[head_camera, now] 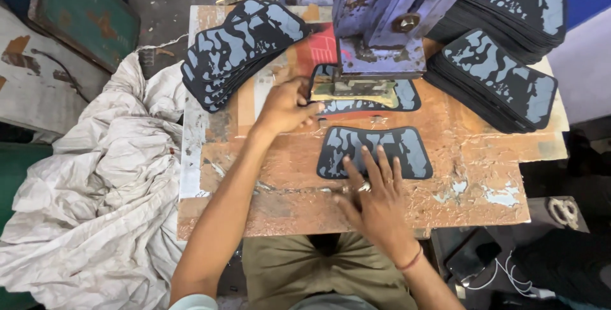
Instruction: Stamp or cut patterned material using an industrial press machine.
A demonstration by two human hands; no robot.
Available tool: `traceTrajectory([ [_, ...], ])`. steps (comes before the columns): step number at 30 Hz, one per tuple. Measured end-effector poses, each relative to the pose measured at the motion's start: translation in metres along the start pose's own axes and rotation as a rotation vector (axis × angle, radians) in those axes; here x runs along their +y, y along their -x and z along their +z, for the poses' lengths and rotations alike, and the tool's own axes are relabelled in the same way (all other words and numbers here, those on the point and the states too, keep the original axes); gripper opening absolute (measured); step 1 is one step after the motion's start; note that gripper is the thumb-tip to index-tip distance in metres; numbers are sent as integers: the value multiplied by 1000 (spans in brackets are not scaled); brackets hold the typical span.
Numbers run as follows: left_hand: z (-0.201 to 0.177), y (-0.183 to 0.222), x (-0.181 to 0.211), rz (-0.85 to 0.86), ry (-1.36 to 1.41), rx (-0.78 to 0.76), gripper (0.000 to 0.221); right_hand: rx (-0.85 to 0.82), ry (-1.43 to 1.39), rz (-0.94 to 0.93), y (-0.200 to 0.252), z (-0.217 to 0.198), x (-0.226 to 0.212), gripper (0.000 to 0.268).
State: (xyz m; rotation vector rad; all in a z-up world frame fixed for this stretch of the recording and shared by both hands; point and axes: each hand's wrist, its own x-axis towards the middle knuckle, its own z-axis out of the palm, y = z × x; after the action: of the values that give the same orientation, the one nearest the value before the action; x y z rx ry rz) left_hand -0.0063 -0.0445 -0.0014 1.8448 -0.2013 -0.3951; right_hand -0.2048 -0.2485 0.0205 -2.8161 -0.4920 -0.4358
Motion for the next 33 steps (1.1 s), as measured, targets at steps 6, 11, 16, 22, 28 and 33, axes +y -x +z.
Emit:
traceTrajectory([
  [6, -17, -3, -30, 40, -178, 37, 34, -102, 46, -79, 30, 12, -2, 83],
  [11, -68, 22, 15, 240, -312, 445, 24, -126, 28, -134, -45, 21, 23, 82],
  [16, -86, 20, 7, 334, -175, 622, 16, -83, 90, -111, -89, 34, 27, 77],
  [22, -103, 9, -20, 470, 351, 641, 18, -61, 66, -72, -87, 32, 16, 73],
  [28, -108, 4, -26, 449, 481, 589, 22, -67, -101, -180, -37, 10, 17, 71],
  [33, -110, 3, -25, 427, 534, 573, 23, -83, -117, -116, -2, -3, 12, 67],
])
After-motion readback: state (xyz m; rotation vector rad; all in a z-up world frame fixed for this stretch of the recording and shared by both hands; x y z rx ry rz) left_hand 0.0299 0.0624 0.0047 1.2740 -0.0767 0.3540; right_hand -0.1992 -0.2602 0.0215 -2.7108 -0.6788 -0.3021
